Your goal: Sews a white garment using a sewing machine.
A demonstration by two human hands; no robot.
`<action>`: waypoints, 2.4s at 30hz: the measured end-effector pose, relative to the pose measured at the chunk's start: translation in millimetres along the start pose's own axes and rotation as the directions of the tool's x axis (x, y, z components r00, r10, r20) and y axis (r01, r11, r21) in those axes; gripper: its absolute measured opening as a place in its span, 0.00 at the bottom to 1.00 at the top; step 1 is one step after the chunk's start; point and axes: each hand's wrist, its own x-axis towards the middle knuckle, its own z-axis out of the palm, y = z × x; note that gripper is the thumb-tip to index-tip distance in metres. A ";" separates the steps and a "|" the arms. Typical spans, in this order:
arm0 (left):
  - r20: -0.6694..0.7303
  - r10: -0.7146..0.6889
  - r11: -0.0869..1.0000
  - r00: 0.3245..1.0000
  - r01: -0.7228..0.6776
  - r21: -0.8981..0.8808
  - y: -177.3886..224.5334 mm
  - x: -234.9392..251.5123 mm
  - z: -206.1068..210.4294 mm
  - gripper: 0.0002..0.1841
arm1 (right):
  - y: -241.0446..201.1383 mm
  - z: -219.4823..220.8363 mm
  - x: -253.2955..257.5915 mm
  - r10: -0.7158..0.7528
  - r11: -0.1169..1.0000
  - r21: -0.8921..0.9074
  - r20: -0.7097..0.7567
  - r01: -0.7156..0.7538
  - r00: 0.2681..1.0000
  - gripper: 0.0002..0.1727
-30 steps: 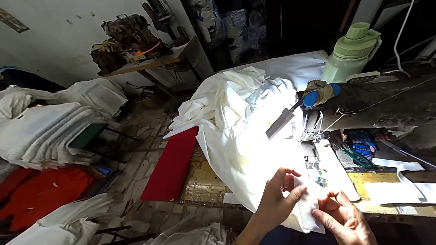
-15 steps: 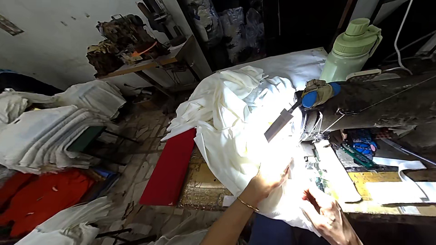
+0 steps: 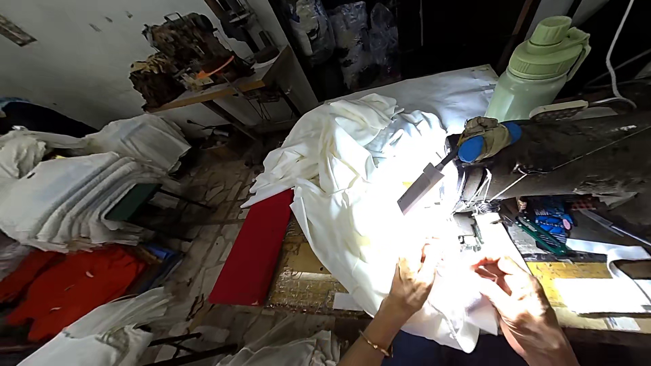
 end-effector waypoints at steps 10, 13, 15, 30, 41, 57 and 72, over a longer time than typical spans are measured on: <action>-0.161 -0.121 0.920 0.979 0.050 -0.388 16.9 -7.2 5.3 0.22 | -15.5 -1.0 -17.4 0.005 0.992 -0.122 0.089 0.006 0.996 0.17; -0.106 -0.079 0.925 0.991 0.033 -0.377 19.4 -8.4 4.3 0.05 | -14.0 -5.7 -20.8 0.001 0.990 -0.139 0.055 0.007 0.998 0.18; -0.029 -0.059 0.935 0.998 0.045 -0.351 20.9 -8.5 -0.1 0.05 | -14.6 -8.4 -22.1 0.012 0.987 -0.162 0.038 -0.006 0.999 0.17; -0.084 0.103 0.933 0.991 -0.126 -0.337 6.0 -9.4 -16.9 0.08 | -16.0 -17.8 -30.8 -0.078 0.818 -0.554 0.161 0.155 0.984 0.25; 0.018 -0.261 0.716 0.965 0.207 -0.667 13.1 -9.8 -7.3 0.09 | -2.1 -16.8 -33.1 -0.221 0.795 -0.579 0.005 0.183 0.975 0.12; 0.137 0.390 0.809 0.911 -0.410 0.421 -18.5 31.7 5.7 0.13 | 12.6 -7.4 -28.2 0.062 0.816 -0.578 0.053 -0.020 0.997 0.11; 0.327 0.239 0.714 0.914 -0.394 0.579 -28.8 32.1 15.4 0.10 | 8.1 -19.3 -20.2 0.273 0.781 -0.608 0.134 -0.139 0.953 0.24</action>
